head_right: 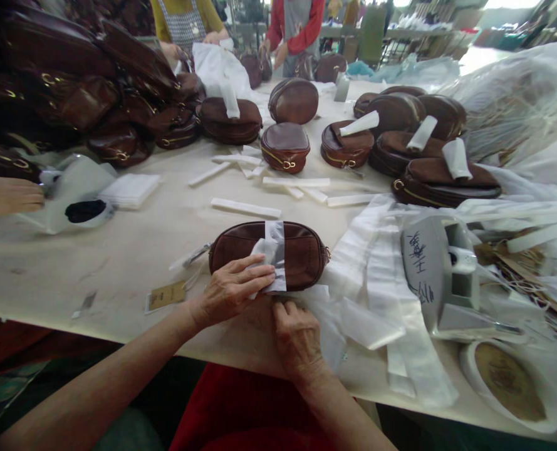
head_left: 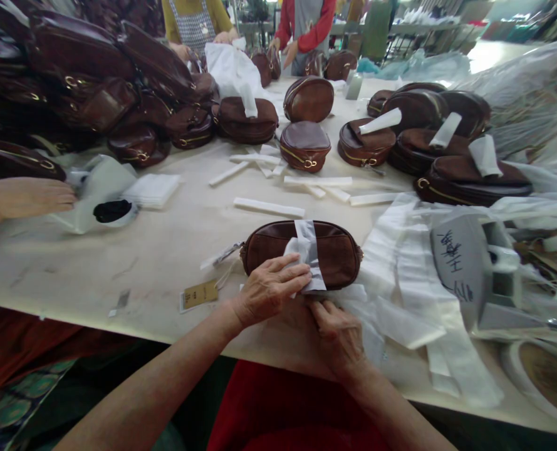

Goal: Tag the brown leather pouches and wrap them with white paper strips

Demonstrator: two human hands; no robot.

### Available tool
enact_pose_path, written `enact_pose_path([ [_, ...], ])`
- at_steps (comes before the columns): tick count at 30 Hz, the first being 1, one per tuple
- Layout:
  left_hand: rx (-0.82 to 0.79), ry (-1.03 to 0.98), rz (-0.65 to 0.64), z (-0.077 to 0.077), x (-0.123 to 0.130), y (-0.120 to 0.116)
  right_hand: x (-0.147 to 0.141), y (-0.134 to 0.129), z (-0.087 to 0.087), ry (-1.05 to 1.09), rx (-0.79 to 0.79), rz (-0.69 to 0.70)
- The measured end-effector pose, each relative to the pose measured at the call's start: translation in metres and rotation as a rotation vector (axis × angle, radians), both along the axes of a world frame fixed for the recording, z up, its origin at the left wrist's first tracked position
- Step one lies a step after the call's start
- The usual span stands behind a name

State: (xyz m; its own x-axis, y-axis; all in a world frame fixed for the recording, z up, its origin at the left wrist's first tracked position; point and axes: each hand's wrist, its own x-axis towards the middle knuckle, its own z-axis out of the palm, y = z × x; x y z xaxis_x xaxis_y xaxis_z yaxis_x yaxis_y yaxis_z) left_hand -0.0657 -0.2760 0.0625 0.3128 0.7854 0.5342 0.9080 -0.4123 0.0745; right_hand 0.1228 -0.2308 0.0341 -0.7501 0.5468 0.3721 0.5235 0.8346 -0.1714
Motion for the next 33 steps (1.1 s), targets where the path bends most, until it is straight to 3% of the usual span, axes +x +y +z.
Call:
enact_pose_path([
  [4, 0.005, 0.004, 0.009, 0.000, 0.000, 0.000, -0.005, 0.005, 0.006, 0.045, 0.191, 0.060],
  [12, 0.054, 0.018, 0.019, -0.004, 0.000, 0.003, -0.001, -0.002, 0.018, 0.189, 0.197, 0.274],
  [19, 0.085, 0.034, -0.022, -0.003, 0.002, 0.001, 0.006, 0.003, 0.019, 0.267, 0.309, 0.216],
  [33, 0.132, 0.003, 0.022, -0.013, 0.009, 0.000, -0.002, 0.021, 0.009, 0.365, 0.172, 0.312],
])
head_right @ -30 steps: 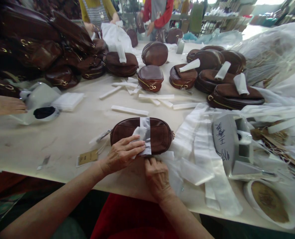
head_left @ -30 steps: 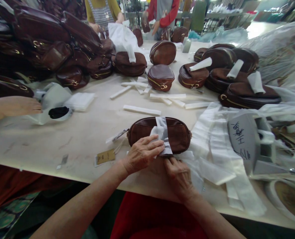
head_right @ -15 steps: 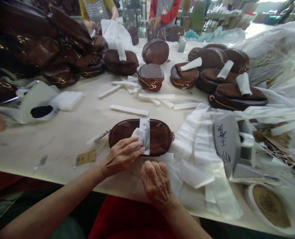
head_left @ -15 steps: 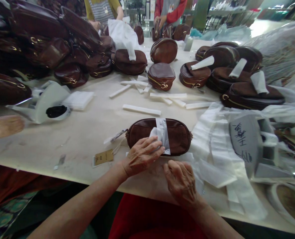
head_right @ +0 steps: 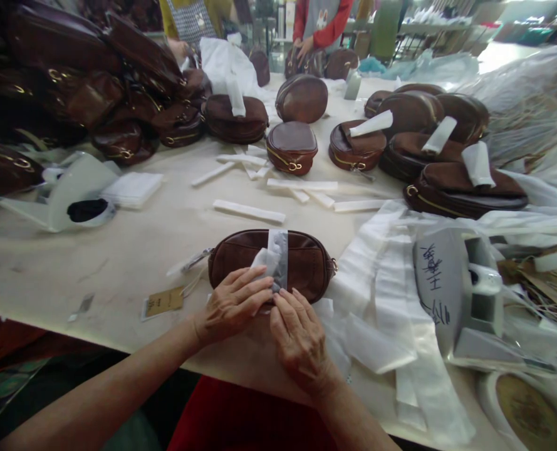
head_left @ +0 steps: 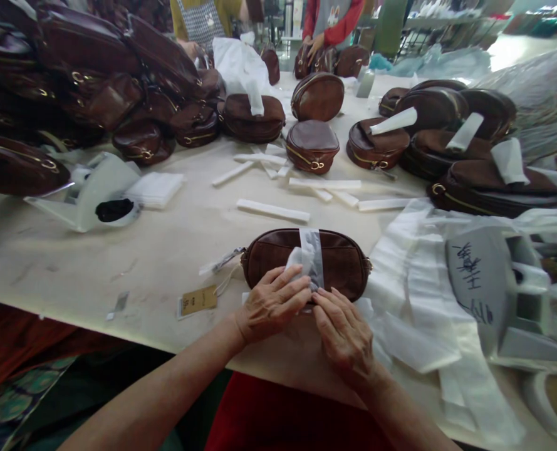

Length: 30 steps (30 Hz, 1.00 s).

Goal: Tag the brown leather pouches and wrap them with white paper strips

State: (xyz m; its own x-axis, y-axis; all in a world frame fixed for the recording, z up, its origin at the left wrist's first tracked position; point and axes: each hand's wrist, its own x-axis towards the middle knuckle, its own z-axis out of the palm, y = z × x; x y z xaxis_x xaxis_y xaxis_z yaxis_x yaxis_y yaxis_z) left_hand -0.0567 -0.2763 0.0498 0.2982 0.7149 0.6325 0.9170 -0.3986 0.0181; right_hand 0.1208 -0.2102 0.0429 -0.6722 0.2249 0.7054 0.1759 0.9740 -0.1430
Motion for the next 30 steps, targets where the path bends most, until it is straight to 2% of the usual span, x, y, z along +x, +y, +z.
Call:
enact_pose_path([
  [3, 0.012, 0.075, 0.033, -0.001, 0.009, -0.005, 0.001, 0.002, -0.006, 0.024, 0.006, -0.007],
  [6, -0.018, 0.155, 0.135, 0.000, 0.021, -0.011, -0.001, 0.005, -0.009, 0.040, 0.011, -0.022],
  [8, -0.048, 0.141, 0.168, 0.001, 0.024, -0.014, -0.002, 0.007, -0.007, 0.047, 0.014, -0.027],
  [12, -0.143, -0.020, 0.096, 0.000, 0.015, -0.014, -0.005, 0.007, -0.001, 0.037, -0.003, -0.022],
  [15, -0.079, -0.055, 0.067, -0.005, 0.007, -0.012, -0.005, 0.007, 0.001, 0.021, -0.016, -0.026],
  [21, 0.038, -0.080, 0.105, -0.006, 0.009, -0.007, -0.007, 0.011, 0.005, -0.008, 0.028, 0.014],
  [24, 0.045, -0.082, 0.125, -0.005, 0.012, -0.006, -0.009, 0.014, 0.007, -0.019, 0.044, 0.015],
  [30, 0.020, -0.161, 0.149, -0.008, 0.016, -0.004, -0.015, 0.012, 0.007, -0.020, -0.021, -0.062],
])
